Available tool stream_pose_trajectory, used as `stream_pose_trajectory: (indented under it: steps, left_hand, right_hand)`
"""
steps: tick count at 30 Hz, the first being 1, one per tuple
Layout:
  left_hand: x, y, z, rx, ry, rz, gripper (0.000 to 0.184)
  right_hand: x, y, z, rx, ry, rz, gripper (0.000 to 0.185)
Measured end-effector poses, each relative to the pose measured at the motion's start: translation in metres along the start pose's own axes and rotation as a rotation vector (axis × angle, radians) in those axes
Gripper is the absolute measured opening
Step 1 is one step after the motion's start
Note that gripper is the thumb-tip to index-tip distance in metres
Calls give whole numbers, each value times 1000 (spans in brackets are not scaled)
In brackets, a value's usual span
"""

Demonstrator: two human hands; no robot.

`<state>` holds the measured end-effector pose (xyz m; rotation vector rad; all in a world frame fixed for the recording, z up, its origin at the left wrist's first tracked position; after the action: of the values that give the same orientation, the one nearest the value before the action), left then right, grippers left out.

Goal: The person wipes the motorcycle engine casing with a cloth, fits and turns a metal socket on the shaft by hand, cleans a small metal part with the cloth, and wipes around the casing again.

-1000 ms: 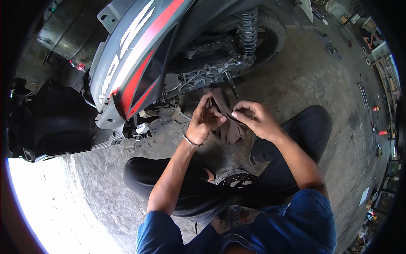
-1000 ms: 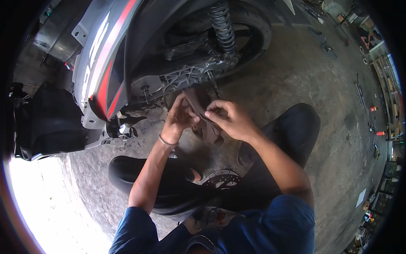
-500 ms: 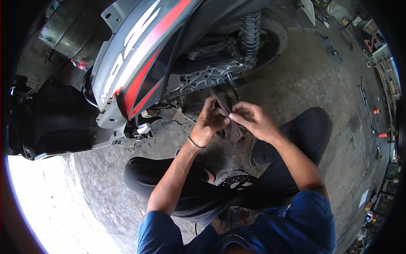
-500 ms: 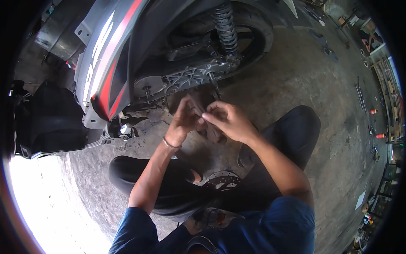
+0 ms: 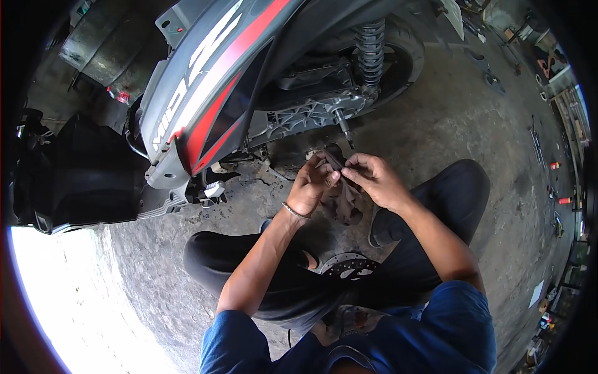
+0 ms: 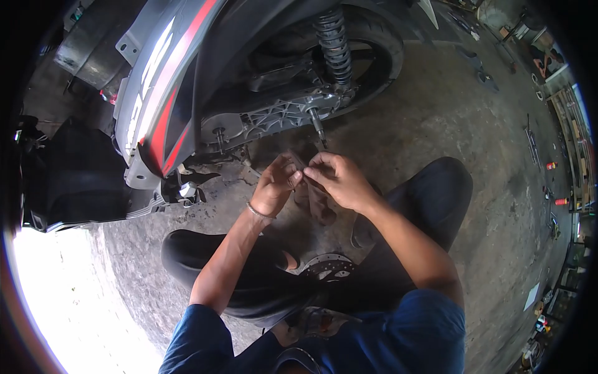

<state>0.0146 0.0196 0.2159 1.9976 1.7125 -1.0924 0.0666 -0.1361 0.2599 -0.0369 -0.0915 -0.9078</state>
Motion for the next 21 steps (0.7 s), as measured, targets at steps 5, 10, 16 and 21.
stream_pose_trajectory:
  steps: [5,10,16,21]
  left_hand:
    - [-9,-3,-6,-21,2,-3,39]
    - [-6,-6,-9,-36,55,-60,38]
    - [-3,-2,-9,-64,136,-28,37]
    - [-8,-7,-13,-80,45,-92,32]
  right_hand:
    - [1,1,2,26,-182,-13,6]
    - [-1,3,8,73,-317,-28,7]
    - [4,5,6,136,-409,-73,7]
    - [-5,2,16,390,-298,-97,8]
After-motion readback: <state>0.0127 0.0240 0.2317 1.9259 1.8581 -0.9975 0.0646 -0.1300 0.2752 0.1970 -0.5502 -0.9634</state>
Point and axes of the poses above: each hand's wrist, its own y-axis towards the middle knuckle, its own x-axis out of the back of the hand, z = x × y, the point moved 1 cm from there along y, towards the middle knuckle, and after that the axes turned 12 degrees about x, right-handed, at the moved point
